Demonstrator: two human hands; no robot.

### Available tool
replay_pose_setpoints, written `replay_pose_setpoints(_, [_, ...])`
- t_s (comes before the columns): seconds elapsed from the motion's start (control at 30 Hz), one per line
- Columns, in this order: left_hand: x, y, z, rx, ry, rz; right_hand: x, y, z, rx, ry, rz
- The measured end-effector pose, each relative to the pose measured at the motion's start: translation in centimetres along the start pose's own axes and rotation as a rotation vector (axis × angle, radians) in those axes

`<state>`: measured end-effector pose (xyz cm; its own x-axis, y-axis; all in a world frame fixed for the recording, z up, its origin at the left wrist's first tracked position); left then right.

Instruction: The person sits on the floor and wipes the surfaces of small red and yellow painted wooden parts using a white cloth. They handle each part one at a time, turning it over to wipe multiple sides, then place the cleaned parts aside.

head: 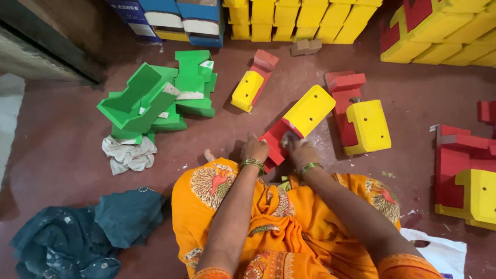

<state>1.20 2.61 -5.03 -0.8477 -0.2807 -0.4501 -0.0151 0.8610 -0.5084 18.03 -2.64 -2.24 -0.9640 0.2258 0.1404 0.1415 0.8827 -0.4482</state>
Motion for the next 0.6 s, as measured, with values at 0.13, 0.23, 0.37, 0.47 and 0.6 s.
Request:
replay_pose_setpoints(0.13, [-0.2, 0.0, -0.1, -0.012, 0.006, 0.0, -4.3, -1.3, -1.3, 0.218, 0.022, 0.175])
replay_pose_setpoints(0.23, [-0.2, -0.2, -0.3, -0.005, 0.02, -0.012, -8.3, -1.9, -3.6, 0.268, -0.015, 0.277])
replay_pose_setpoints(0.37, [-0.3, -0.3, -0.5, 0.013, 0.025, 0.031, -10.6, 0.0, -6.2, -0.157, 0.374, 0.364])
replay_pose_setpoints(0.47, [0.0, -0.4, -0.6, 0.027, 0.026, 0.001, -7.5, 2.1, -4.4, 0.101, -0.275, -0.055])
replay_pose_setpoints(0.6, [-0.1, -0.5, -0.6, -0.003, 0.011, 0.023, -6.8, 1.3, -3.1, 0.092, 0.232, 0.214])
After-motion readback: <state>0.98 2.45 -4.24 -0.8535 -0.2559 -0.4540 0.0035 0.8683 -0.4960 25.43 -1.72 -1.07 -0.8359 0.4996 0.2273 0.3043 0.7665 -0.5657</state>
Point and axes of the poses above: each hand's wrist, its own y-axis towards the middle knuckle, its own z-axis out of the palm, x = y × z, the point moved 5 cm from there along y, towards the middle knuckle, and after that the axes turned 11 degrees about y, right-handed, at the moved point
